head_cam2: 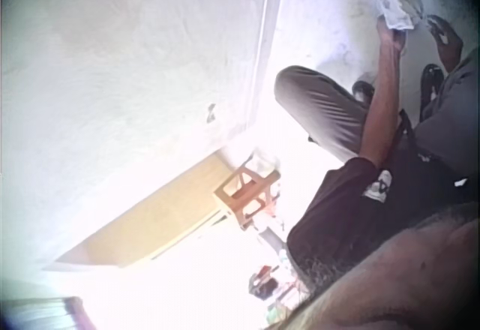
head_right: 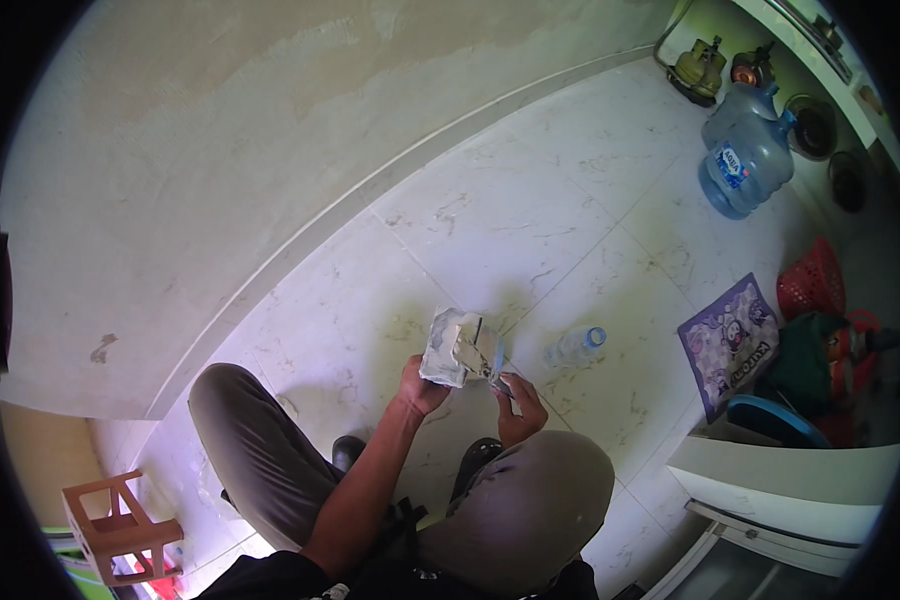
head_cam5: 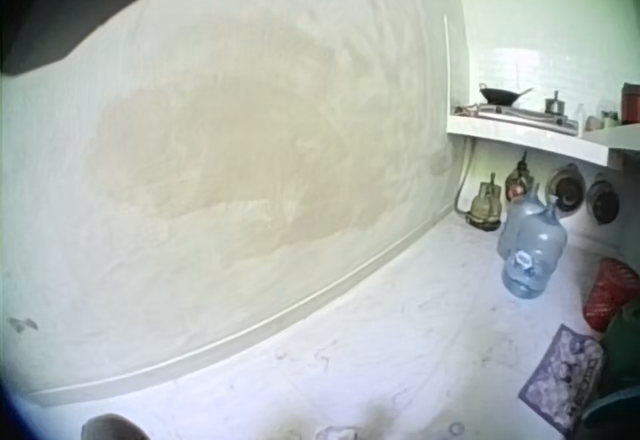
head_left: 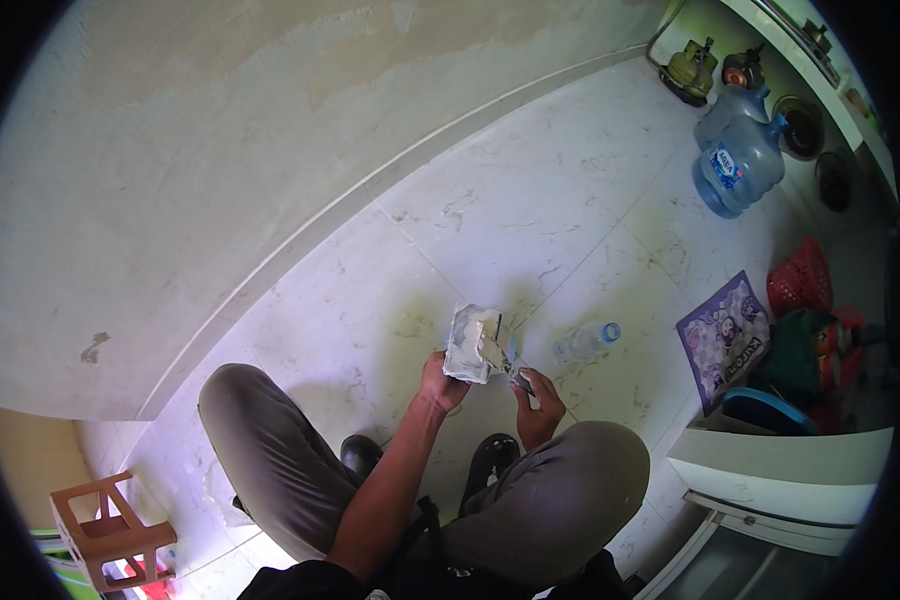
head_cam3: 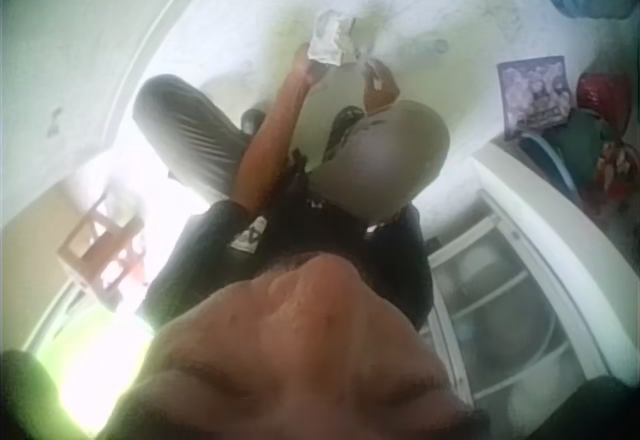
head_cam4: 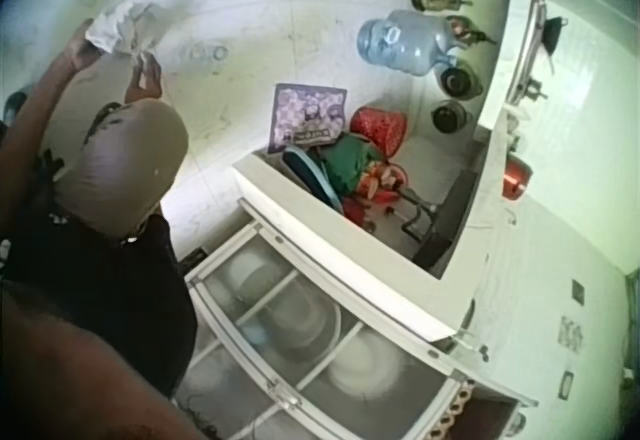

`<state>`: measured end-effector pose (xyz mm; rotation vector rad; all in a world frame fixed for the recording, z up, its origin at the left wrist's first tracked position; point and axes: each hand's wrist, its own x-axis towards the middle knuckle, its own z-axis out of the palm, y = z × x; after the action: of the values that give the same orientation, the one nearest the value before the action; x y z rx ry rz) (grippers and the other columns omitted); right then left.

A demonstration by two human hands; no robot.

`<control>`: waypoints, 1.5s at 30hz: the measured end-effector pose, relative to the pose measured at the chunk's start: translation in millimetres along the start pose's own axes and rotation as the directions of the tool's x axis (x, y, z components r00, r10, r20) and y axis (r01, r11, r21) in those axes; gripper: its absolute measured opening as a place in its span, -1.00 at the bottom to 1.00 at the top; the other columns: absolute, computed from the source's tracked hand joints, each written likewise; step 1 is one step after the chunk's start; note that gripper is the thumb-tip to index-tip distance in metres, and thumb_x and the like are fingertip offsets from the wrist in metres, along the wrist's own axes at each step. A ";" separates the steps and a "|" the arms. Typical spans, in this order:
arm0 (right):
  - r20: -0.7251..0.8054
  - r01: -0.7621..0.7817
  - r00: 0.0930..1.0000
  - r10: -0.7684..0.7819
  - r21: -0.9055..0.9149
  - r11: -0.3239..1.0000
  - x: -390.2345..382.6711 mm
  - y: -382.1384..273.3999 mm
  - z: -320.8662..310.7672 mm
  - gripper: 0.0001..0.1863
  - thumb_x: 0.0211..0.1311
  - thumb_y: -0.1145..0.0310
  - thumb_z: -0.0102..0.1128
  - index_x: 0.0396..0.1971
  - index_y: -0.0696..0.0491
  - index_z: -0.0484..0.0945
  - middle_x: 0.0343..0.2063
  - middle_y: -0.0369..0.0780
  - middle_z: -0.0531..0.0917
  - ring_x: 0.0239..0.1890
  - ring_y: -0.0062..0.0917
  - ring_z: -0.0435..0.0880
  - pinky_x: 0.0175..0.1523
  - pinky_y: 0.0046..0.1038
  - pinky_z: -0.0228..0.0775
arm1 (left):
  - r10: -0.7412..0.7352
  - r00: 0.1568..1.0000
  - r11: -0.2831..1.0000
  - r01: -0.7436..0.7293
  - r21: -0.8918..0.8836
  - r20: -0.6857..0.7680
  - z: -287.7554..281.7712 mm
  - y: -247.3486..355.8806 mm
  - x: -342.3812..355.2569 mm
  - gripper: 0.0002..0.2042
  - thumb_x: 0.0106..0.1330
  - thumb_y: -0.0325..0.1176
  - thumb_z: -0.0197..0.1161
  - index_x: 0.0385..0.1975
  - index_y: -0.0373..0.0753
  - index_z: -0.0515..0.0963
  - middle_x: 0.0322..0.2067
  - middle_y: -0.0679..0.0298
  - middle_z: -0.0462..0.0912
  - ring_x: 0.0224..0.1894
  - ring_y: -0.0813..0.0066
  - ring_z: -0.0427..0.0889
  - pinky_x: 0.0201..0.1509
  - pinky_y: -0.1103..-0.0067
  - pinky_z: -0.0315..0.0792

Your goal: Patching a wall with plaster using a putty knife.

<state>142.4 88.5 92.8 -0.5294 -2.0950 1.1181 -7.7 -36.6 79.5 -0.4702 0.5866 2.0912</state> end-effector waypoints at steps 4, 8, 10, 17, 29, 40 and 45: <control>0.003 0.043 0.999 -0.043 0.001 0.999 -1.8 -6.5 2.4 -0.67 0.06 0.67 0.40 -0.12 0.20 0.63 -0.15 -0.08 0.71 -0.09 -0.35 0.72 0.06 -0.41 0.54 | 0.032 0.995 0.997 -0.025 -0.074 0.093 -12.1 16.8 -6.5 -0.63 0.46 -0.40 -0.19 0.09 -0.46 0.46 -0.03 0.04 0.64 -0.04 0.21 0.67 0.13 0.35 0.58; 0.005 -0.024 1.000 0.024 0.046 0.999 -6.5 3.1 -10.7 -0.69 0.11 0.64 0.39 -0.11 0.18 0.64 -0.15 -0.10 0.71 -0.08 -0.39 0.72 0.07 -0.44 0.53 | 0.035 0.993 0.998 -0.031 -0.046 0.110 -1.4 22.7 -10.5 -0.63 0.48 -0.39 -0.20 0.09 -0.46 0.45 -0.04 0.04 0.64 -0.05 0.22 0.68 0.10 0.35 0.60; -0.007 -0.028 1.000 0.029 0.052 0.998 -10.1 15.7 -15.4 -0.71 0.12 0.64 0.38 -0.12 0.17 0.64 -0.15 -0.10 0.71 -0.07 -0.41 0.72 0.07 -0.45 0.53 | 0.044 0.992 0.998 -0.040 -0.040 0.120 10.9 25.3 -11.7 -0.63 0.49 -0.39 -0.21 0.09 -0.46 0.45 -0.05 0.04 0.64 -0.06 0.23 0.68 0.09 0.36 0.61; 0.180 0.289 0.953 -0.244 -0.297 0.910 9.1 73.5 24.5 -0.63 0.09 0.63 0.31 -0.04 0.13 0.63 -0.09 -0.04 0.67 -0.07 -0.16 0.67 0.10 -0.32 0.50 | 0.159 0.968 0.987 -0.159 -0.020 0.194 52.2 43.2 -26.8 -0.66 0.51 -0.39 -0.16 0.11 -0.42 0.44 0.00 0.05 0.63 -0.01 0.25 0.67 0.13 0.38 0.60; 0.321 -0.032 0.911 -0.259 0.681 0.732 187.7 -217.8 15.1 -0.55 0.32 0.57 0.18 0.20 0.25 0.40 0.08 -0.15 0.57 0.14 -0.48 0.53 0.30 -0.40 0.28 | 0.365 0.664 0.916 -0.381 -0.124 0.653 207.2 111.9 -73.1 -0.69 0.51 -0.48 0.03 0.20 -0.32 0.36 0.14 0.14 0.54 0.11 0.33 0.60 0.21 0.42 0.55; -0.082 0.166 0.975 -0.207 0.886 0.432 242.1 -343.6 83.6 -0.69 0.42 0.56 0.10 0.12 0.20 0.45 0.03 -0.21 0.60 0.08 -0.60 0.54 0.20 -0.50 0.33 | 0.457 0.472 0.730 -0.683 -0.015 0.754 299.3 209.8 -142.8 -0.76 0.46 -0.46 0.17 0.07 -0.30 0.53 -0.02 0.26 0.66 0.02 0.49 0.61 0.20 0.48 0.48; -0.033 0.093 0.984 -0.174 0.934 0.345 257.1 -349.7 110.1 -0.71 0.46 0.48 0.07 0.11 0.18 0.46 0.04 -0.24 0.59 0.11 -0.57 0.52 0.26 -0.42 0.28 | 0.488 0.518 0.650 -0.753 0.104 0.703 294.0 241.0 -150.4 -0.73 0.40 -0.51 0.25 0.05 -0.41 0.54 -0.12 0.20 0.70 -0.01 0.52 0.63 0.11 0.56 0.50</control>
<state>-123.2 -1.5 441.9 0.2793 -1.1266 1.9925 -161.7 -88.1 454.7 0.8227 0.8337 2.5141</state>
